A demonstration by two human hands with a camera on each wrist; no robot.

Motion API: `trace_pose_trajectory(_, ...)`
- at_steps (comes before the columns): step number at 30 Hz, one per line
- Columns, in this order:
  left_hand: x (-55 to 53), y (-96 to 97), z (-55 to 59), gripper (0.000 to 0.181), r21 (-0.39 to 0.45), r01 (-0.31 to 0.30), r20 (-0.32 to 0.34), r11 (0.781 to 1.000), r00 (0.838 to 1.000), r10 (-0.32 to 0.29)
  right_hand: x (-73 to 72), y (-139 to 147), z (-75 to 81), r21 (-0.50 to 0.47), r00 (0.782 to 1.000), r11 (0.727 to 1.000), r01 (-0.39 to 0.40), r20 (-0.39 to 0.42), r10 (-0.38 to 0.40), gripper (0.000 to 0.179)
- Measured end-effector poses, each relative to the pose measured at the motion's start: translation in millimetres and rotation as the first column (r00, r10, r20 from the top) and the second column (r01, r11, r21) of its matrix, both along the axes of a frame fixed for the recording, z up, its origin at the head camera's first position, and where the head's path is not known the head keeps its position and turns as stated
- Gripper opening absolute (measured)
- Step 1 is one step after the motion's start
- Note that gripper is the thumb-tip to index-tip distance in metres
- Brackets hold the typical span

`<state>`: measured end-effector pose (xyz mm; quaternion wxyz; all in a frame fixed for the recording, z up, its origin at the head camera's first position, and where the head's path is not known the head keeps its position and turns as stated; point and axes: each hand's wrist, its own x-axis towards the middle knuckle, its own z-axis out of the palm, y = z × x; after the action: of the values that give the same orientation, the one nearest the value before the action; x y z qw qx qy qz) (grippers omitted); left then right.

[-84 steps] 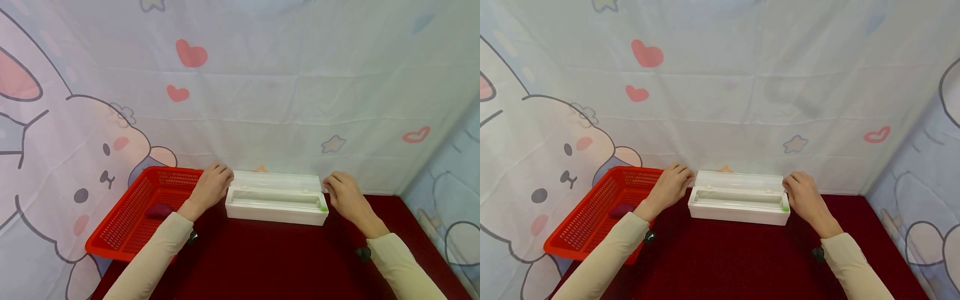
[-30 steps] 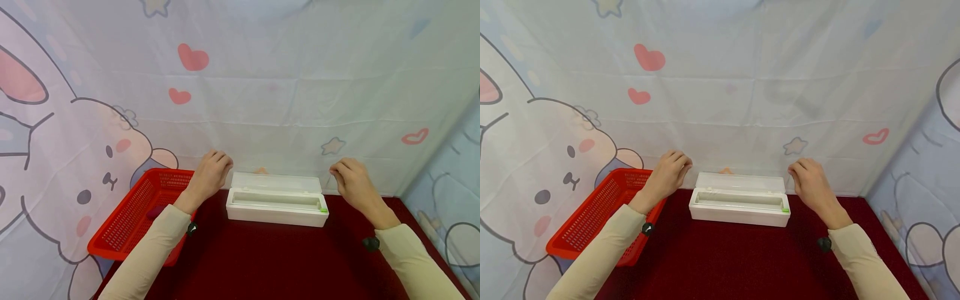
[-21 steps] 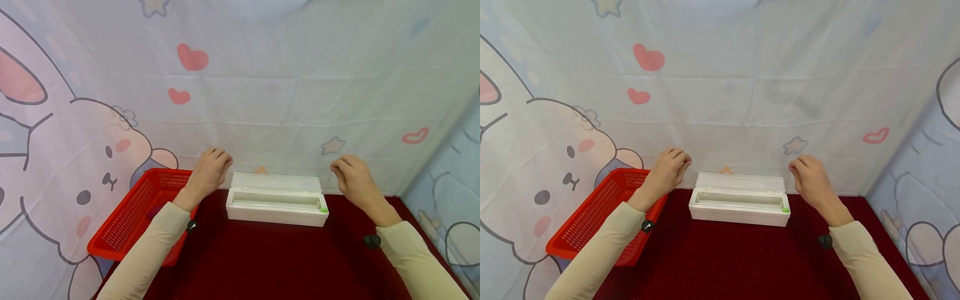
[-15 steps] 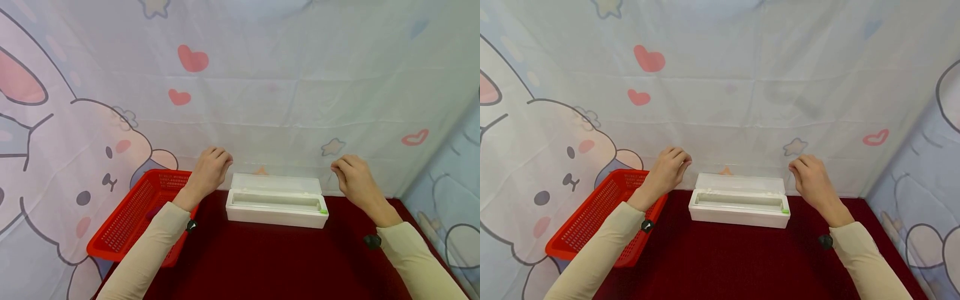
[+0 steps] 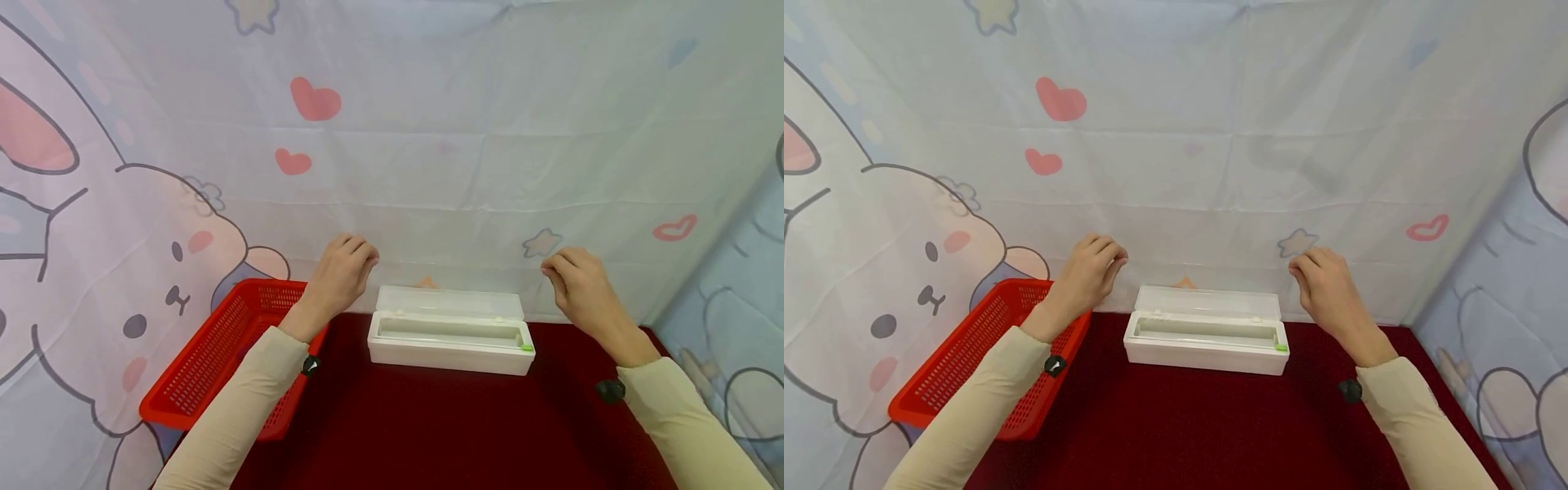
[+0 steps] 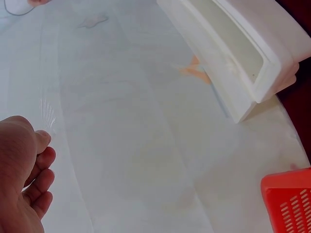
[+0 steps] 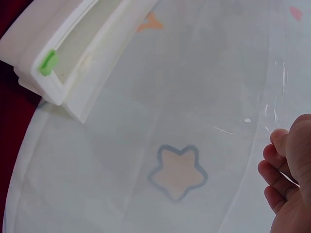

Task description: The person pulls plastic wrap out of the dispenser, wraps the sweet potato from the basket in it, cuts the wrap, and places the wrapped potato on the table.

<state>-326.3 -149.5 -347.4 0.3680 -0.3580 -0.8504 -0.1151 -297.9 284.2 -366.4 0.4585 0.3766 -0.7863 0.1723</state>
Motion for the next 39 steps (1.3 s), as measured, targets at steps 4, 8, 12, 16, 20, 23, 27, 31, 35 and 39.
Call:
trace_pose_trajectory(4, -1.0, -0.5, 4.0, 0.008, 0.010, -0.004, -0.011, 1.000, 1.000, 0.004, -4.0, -1, 5.7, 0.007, 1.000, 1.000, -0.008, -0.020, 0.008, 0.019)
trace_pose_trajectory(8, -1.2, -0.6, 8.4, 0.007, 0.022, -0.002, -0.029, 1.000, 1.000, 0.003, -5.4, -1, 10.9, 0.015, 1.000, 1.000, 0.009, -0.026, -0.008, 0.019)
trace_pose_trajectory(12, -1.9, -0.5, 11.6, 0.006, 0.029, 0.002, -0.041, 1.000, 0.999, 0.000, -6.1, -2, 15.2, 0.014, 0.999, 1.000, 0.019, -0.028, -0.018, 0.019)
trace_pose_trajectory(16, -3.4, -0.5, 14.7, 0.006, 0.038, 0.005, -0.040, 0.999, 0.999, -0.004, -5.7, -1, 18.0, 0.010, 0.999, 0.999, 0.032, -0.019, -0.032, 0.016)
trace_pose_trajectory(20, -3.7, -0.1, 17.7, 0.007, 0.039, 0.008, -0.034, 0.999, 0.999, -0.007, -4.5, 0, 20.0, 0.005, 0.999, 0.999, 0.045, -0.013, -0.045, 0.014)
trace_pose_trajectory(23, -3.6, 0.1, 20.1, 0.008, 0.039, 0.012, -0.043, 0.999, 0.999, -0.010, -4.8, 0, 22.3, 0.003, 0.999, 0.999, 0.044, -0.017, -0.044, 0.015)
trace_pose_trajectory(27, -4.0, -0.8, 23.7, 0.008, 0.036, 0.012, -0.056, 0.999, 0.998, -0.010, -5.9, 0, 26.9, -0.001, 0.999, 0.999, 0.037, -0.014, -0.037, 0.016)
trace_pose_trajectory(31, -4.1, -1.5, 28.1, 0.009, 0.026, 0.007, -0.057, 1.000, 0.998, -0.005, -5.7, 0, 30.7, -0.001, 0.999, 0.999, 0.041, -0.009, -0.041, 0.015)
trace_pose_trajectory(35, -3.0, -1.5, 33.1, 0.009, 0.019, -0.001, -0.038, 1.000, 0.999, 0.002, -5.9, 0, 33.9, -0.001, 0.999, 0.999, 0.046, -0.004, -0.046, 0.014)
trace_pose_trajectory(39, -2.1, -1.0, 38.0, 0.009, 0.014, -0.008, -0.027, 1.000, 1.000, 0.008, -7.1, 1, 37.8, -0.003, 0.999, 0.999, 0.045, -0.006, -0.045, 0.014)
